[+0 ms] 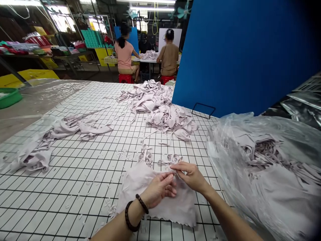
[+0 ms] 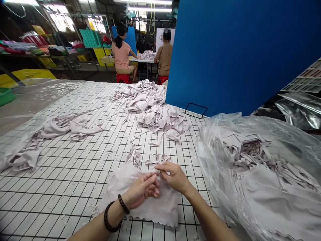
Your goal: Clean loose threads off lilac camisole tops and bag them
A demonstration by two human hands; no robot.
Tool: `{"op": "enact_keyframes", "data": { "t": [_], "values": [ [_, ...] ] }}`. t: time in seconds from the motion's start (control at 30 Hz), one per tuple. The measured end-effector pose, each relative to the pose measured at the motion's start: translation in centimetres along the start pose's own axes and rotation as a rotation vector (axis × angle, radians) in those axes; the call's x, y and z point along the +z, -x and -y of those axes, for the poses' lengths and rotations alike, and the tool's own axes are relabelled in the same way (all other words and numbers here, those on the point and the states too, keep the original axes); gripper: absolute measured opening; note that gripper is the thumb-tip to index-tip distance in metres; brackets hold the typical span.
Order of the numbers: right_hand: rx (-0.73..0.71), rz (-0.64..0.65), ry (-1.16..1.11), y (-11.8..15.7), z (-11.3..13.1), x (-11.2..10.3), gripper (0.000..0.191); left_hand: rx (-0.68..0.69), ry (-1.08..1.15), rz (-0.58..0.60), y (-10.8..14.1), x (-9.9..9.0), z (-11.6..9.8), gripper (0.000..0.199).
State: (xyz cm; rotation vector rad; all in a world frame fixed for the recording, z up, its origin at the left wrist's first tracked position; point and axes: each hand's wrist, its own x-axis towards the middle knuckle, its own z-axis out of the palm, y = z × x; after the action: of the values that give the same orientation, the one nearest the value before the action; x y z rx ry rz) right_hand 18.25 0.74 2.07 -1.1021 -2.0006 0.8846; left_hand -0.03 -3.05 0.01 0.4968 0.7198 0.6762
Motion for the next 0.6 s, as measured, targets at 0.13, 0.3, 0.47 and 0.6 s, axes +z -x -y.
{"op": "enact_keyframes", "data": {
  "t": [0.13, 0.3, 0.47, 0.6],
  "values": [
    [0.127, -0.031, -0.097, 0.4, 0.4, 0.3, 0.028, -0.008, -0.256, -0.009, -0.2, 0.3, 0.0, 0.04],
    [0.29, -0.044, -0.2, 0.8, 0.9, 1.0, 0.025, -0.008, -0.358, -0.09, -0.6, 0.9, -0.2, 0.043],
    [0.532, -0.248, -0.329, 1.6, 1.3, 0.2, 0.029, -0.024, -0.279, -0.095, -0.2, 1.2, -0.8, 0.048],
    [0.685, 0.026, -0.704, 2.2, 1.4, 0.2, 0.041, -0.055, -0.248, -0.108, -0.3, 1.4, -1.1, 0.046]
  ]
}}
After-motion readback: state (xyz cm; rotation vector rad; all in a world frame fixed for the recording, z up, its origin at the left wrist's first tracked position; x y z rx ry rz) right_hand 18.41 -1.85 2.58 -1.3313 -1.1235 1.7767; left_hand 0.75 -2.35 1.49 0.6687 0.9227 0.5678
